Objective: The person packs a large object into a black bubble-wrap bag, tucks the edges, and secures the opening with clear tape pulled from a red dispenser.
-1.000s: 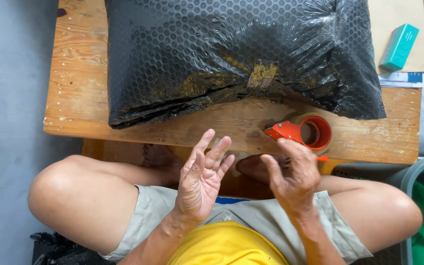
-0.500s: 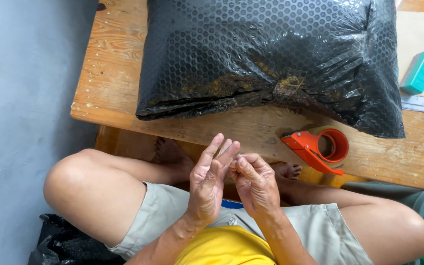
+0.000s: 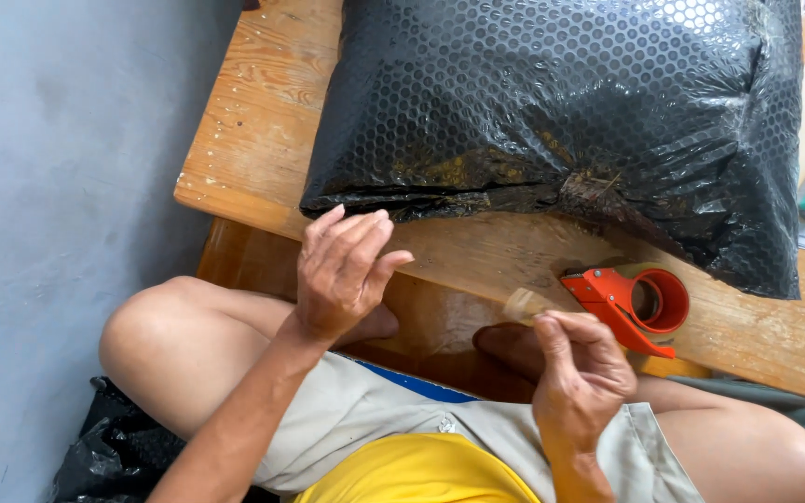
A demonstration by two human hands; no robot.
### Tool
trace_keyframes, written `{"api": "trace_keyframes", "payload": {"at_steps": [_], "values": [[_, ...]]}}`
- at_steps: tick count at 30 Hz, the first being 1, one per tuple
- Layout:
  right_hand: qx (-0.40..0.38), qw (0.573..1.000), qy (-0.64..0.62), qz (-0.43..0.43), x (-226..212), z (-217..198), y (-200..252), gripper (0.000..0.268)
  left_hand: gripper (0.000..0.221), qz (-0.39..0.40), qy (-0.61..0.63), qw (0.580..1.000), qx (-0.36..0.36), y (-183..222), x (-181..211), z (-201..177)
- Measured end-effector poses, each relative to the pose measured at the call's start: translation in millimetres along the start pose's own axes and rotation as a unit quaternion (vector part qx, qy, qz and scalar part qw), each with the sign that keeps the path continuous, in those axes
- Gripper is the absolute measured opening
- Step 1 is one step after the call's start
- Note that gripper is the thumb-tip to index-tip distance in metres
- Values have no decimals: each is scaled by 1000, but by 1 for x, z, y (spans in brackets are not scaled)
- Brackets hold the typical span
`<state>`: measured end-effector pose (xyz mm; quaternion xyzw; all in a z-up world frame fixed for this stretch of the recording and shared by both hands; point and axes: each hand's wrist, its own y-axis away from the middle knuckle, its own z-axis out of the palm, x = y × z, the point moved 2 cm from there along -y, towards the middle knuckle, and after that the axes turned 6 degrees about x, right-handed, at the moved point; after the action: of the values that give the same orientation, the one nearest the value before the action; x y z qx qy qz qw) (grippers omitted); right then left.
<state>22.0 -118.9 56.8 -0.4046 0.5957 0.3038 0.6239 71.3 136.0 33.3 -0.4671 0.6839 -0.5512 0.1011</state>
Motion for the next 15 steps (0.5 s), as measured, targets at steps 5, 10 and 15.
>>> {"api": "trace_keyframes", "payload": {"at_steps": [5, 10, 15], "values": [[-73, 964, 82, -244, -8, -5, -22, 20, 19, 222, -103, 965, -91, -23, -12, 25], [-147, 890, 166, -399, -15, -1, -33, 19, 19, 258, -131, 954, -80, -31, -23, 45], [-152, 852, 153, -478, -6, 11, -46, 13, 23, 202, -68, 977, -24, -26, -35, 62]]}}
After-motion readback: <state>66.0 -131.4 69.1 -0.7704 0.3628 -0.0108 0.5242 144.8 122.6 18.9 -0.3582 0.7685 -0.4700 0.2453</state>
